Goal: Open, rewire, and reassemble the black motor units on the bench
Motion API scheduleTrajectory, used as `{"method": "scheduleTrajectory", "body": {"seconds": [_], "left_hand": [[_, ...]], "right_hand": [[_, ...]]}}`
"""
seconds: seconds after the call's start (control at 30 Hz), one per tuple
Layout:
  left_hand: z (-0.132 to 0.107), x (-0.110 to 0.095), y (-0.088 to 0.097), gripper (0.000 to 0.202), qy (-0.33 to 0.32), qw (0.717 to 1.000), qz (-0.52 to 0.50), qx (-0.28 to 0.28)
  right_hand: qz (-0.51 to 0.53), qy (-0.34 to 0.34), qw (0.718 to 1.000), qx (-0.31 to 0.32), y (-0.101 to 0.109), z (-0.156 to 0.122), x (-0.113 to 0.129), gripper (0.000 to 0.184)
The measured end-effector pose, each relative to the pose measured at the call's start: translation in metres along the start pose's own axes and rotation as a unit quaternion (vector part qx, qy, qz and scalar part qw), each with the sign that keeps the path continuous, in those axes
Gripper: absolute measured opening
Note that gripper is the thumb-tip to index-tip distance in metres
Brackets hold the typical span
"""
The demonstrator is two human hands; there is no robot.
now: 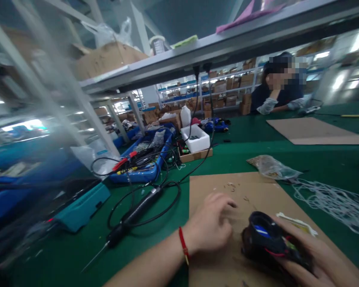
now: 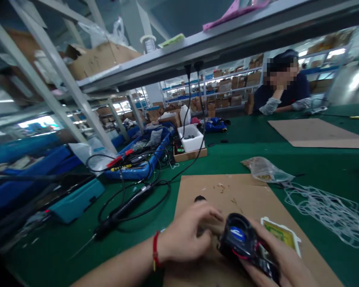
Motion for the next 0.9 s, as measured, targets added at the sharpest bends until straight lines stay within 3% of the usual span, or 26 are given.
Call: {"method": "scheduleTrajectory", "body": {"seconds": [0.1, 0.17, 0.27, 0.37, 0.47, 0.57, 0.63, 0.77, 0.9], "left_hand": [[0.016, 0.022, 0.019, 0.045, 0.032, 0.997, 0.062, -0.029], [0.025, 0.038, 0.014, 0.039, 0.052, 0.995, 0.076, -0.025], [0.029, 0.049, 0.005, 0.022, 0.071, 0.995, 0.071, -0.018], [0.024, 0.04, 0.013, 0.03, 0.07, 0.997, 0.027, -0.036], [0.014, 0.015, 0.026, 0.049, 0.042, 0.997, -0.056, -0.046], [0.002, -0.01, 0.025, 0.042, 0.003, 0.985, -0.171, -0.038], [-0.004, -0.02, 0.019, 0.036, -0.019, 0.983, -0.174, -0.056], [-0.007, -0.023, 0.008, 0.034, -0.028, 0.988, -0.109, -0.106], [-0.007, -0.018, 0.008, 0.033, -0.014, 0.978, -0.171, -0.117]], "right_hand": [[-0.011, 0.04, 0.999, 0.035, 0.017, 0.016, 0.031, 0.045], [-0.01, 0.064, 0.995, 0.077, 0.021, 0.028, 0.051, 0.043], [-0.01, 0.081, 0.993, 0.089, 0.022, 0.036, 0.065, 0.042], [-0.018, 0.085, 0.994, 0.069, 0.023, 0.034, 0.064, 0.041], [-0.029, 0.082, 0.995, 0.051, 0.027, 0.032, 0.061, 0.041], [-0.032, 0.081, 0.995, 0.051, 0.027, 0.032, 0.06, 0.038], [-0.021, 0.075, 0.996, 0.052, 0.025, 0.033, 0.058, 0.037], [0.045, 0.042, 0.996, 0.059, 0.015, 0.034, 0.05, 0.037], [0.087, 0.029, 0.993, 0.075, 0.01, 0.033, 0.049, 0.04]]}}
Point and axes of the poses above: each hand's wrist, its own z-axis towards the middle knuckle, its own y-axis out of the back of the hand, x = y × z, the point moved 5 cm from there along z, towards the middle knuckle, and after that the axes turned 11 degrees about -z, right-handed, at the moved point
